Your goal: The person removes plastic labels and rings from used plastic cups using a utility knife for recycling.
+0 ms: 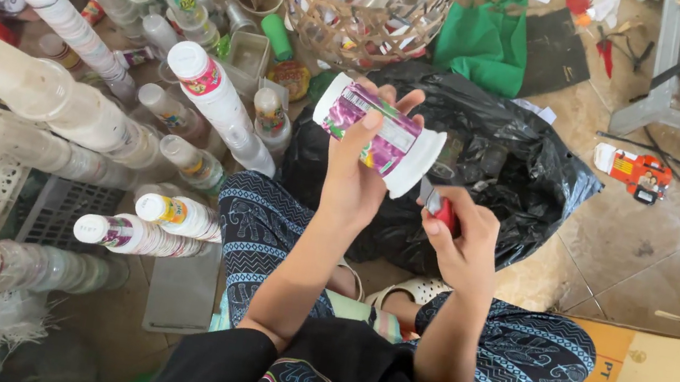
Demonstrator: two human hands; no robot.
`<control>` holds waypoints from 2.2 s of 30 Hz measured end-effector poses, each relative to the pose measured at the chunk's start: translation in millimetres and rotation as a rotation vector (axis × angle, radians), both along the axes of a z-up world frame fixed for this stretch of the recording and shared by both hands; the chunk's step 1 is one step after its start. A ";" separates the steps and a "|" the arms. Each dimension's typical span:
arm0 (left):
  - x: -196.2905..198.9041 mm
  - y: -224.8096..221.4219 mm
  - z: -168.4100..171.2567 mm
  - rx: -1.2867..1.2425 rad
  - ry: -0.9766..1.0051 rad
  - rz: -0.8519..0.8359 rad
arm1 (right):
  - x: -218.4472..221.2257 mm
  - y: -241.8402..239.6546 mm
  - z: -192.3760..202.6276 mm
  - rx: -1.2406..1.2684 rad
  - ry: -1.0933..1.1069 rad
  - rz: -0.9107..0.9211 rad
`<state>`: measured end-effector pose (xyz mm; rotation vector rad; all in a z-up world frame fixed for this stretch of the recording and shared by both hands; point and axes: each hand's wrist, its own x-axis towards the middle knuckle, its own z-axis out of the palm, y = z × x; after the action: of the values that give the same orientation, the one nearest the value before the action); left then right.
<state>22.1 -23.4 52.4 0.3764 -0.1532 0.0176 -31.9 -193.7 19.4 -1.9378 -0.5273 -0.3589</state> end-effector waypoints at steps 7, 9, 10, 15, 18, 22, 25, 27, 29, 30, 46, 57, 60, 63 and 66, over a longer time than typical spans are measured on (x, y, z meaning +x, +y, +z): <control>-20.7 -31.4 10.2 0.036 -0.108 0.290 | 3.4 8.8 -29.0 0.146 -0.029 -0.192; -24.1 -37.6 -1.1 0.059 -0.121 0.364 | 2.7 6.8 -38.5 0.143 -0.052 -0.197; -24.2 -40.5 -6.6 0.128 -0.170 0.454 | 2.5 5.5 -42.2 0.129 -0.063 -0.190; -36.6 -50.5 -14.2 0.242 -0.189 0.622 | -6.5 1.8 -73.2 0.181 0.003 -0.154; -46.9 -56.4 -15.1 0.178 -0.174 0.647 | -10.4 -4.8 -93.2 0.226 0.004 -0.168; -47.4 -52.6 -14.0 0.167 -0.207 0.638 | -10.5 -8.8 -99.4 0.225 -0.021 -0.127; -47.9 -48.4 -14.8 0.194 -0.196 0.593 | -11.2 -8.4 -91.7 0.237 0.009 -0.096; -48.5 -44.3 -19.4 0.246 -0.191 0.561 | -14.2 -5.6 -88.3 0.256 0.034 -0.087; -46.0 -40.0 -26.3 0.369 -0.291 0.533 | -17.4 -1.9 -88.1 0.330 0.070 -0.057; -45.5 -38.6 -28.0 0.371 -0.291 0.528 | -19.1 -0.4 -93.8 0.333 0.071 -0.062; -42.6 -27.6 -32.6 0.353 -0.188 0.633 | -27.6 43.2 -88.9 0.571 0.372 -0.066; -36.4 -39.5 -38.9 0.166 -0.108 0.622 | -22.9 38.5 -130.2 0.576 0.301 -0.023; -34.8 -38.4 -41.4 0.182 -0.072 0.646 | -15.9 29.9 -155.4 0.587 0.333 -0.051; -34.8 -40.1 -46.9 0.271 -0.049 0.736 | -4.4 36.8 -131.9 0.565 0.333 -0.059; -35.8 -42.6 -47.5 0.324 -0.041 0.738 | 3.2 54.9 -84.9 0.498 0.352 -0.016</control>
<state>-13.7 -65.9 4.9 0.7396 -0.0494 0.7362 -28.7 -138.8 -65.5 -1.4755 -0.1679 -0.1337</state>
